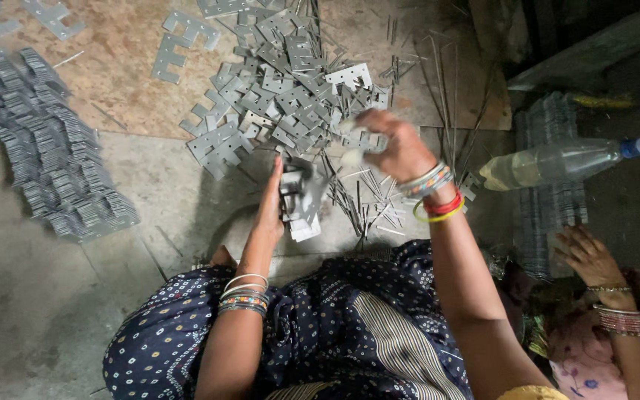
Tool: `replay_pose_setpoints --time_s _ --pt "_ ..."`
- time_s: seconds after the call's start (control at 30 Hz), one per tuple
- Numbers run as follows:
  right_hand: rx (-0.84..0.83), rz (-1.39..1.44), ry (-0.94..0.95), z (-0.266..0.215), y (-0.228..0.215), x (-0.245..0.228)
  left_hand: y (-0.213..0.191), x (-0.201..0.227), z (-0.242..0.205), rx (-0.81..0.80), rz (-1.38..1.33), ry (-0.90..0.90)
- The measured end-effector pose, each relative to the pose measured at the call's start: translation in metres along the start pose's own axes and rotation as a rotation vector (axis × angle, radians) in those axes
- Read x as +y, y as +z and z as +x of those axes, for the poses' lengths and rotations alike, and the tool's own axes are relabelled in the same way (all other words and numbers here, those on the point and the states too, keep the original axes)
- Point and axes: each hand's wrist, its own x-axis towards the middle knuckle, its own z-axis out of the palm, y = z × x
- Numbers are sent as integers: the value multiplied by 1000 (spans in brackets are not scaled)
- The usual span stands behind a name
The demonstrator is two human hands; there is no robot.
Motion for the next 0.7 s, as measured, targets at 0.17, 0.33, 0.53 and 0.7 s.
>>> replay_pose_setpoints --time_s 0.17,0.33,0.53,0.7 --pt "-68 -635 574 -30 18 105 8 5 -18 -84 83 -25" --pt "54 -649 548 -93 48 167 15 8 -23 24 54 86" --pt "64 -579 761 -79 32 158 8 5 -14 19 52 76" --pt "-96 -646 845 -85 45 157 10 8 -16 19 85 138"
